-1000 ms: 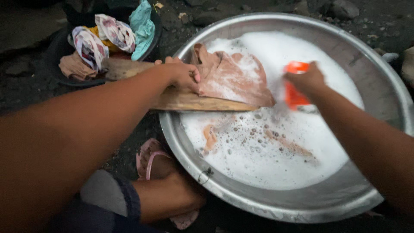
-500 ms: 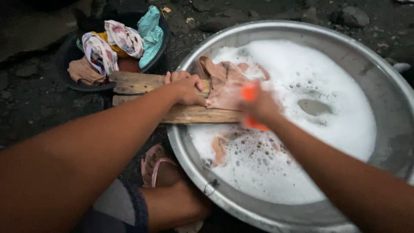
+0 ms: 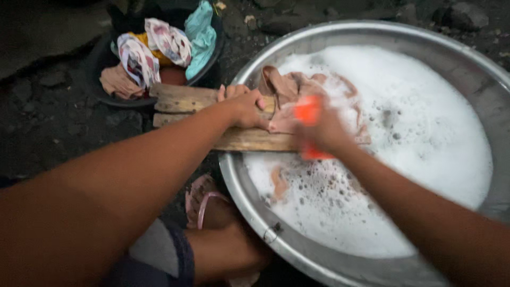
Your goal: The person washes clothes in a large metal basin with soapy water. They rub the fabric by hand and use a small orange brush to scrub specific areas against a wooden board.
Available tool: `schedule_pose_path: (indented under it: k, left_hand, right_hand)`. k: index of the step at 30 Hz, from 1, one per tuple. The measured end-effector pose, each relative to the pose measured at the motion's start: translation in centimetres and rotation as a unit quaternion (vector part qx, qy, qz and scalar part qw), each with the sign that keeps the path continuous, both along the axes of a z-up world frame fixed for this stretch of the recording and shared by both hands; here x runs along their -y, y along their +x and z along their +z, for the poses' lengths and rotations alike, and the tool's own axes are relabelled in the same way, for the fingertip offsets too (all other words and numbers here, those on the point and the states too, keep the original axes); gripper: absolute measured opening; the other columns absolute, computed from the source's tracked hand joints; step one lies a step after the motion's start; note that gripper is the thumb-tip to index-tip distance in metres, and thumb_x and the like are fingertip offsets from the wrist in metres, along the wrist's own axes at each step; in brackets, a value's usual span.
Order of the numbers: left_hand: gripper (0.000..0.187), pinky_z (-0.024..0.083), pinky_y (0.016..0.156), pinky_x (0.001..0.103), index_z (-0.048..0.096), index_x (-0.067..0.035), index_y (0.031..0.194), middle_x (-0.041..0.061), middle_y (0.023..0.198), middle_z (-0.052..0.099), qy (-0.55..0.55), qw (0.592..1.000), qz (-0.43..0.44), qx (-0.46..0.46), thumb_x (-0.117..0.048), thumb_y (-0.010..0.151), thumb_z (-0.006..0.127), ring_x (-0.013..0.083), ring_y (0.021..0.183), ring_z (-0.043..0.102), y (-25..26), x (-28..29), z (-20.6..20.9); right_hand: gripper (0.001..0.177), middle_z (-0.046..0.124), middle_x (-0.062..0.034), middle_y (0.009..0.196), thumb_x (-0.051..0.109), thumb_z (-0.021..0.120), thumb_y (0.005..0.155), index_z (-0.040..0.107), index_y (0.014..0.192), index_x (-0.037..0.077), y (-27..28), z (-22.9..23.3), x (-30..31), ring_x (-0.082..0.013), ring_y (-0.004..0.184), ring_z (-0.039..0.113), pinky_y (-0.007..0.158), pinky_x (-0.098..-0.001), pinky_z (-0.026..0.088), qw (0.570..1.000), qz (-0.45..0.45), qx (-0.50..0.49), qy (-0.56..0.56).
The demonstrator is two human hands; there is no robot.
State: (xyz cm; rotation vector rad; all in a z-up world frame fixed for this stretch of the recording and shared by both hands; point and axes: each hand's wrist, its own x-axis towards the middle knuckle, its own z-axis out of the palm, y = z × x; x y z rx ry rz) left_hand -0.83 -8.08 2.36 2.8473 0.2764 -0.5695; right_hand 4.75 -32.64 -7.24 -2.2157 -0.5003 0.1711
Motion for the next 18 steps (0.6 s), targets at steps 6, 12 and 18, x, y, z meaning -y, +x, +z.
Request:
schedule_pose_path:
  k: [6,12,18]
  left_hand:
    - [0.078,-0.005,0.122,0.063,0.062,-0.033,0.121,0.010,0.148,0.038,0.001,1.000,0.005,0.006,-0.072,0.057,0.085,0.0361,0.150,0.016,0.0,0.7,0.2]
    - [0.078,-0.001,0.123,0.062,0.062,-0.034,0.122,0.011,0.148,0.040,0.014,1.000,-0.001,0.009,-0.072,0.057,0.084,0.0367,0.149,0.020,0.0,0.8,-0.4]
    - [0.081,-0.001,0.124,0.062,0.060,-0.031,0.123,0.011,0.149,0.042,-0.002,1.000,-0.009,0.022,-0.074,0.058,0.083,0.0357,0.151,0.019,-0.5,0.0,-1.2]
  right_hand:
    - [0.084,0.065,-0.0312,0.120,0.046,0.081,0.082,0.042,0.144,0.005,4.9,1.5,10.8,-0.0483,0.108,0.064,0.090,-0.0541,0.051,0.969,-0.101,0.033,-0.221]
    - [0.056,0.076,-0.0232,0.115,0.050,0.069,0.091,0.069,0.121,0.003,3.8,-0.7,3.9,-0.0377,0.105,0.074,0.094,-0.0499,0.058,0.984,0.007,-0.098,-0.150]
    - [0.074,0.070,-0.0253,0.110,0.044,0.074,0.086,0.046,0.143,0.005,4.1,-0.6,10.2,-0.0441,0.100,0.072,0.083,-0.0556,0.058,0.973,-0.106,-0.060,-0.195]
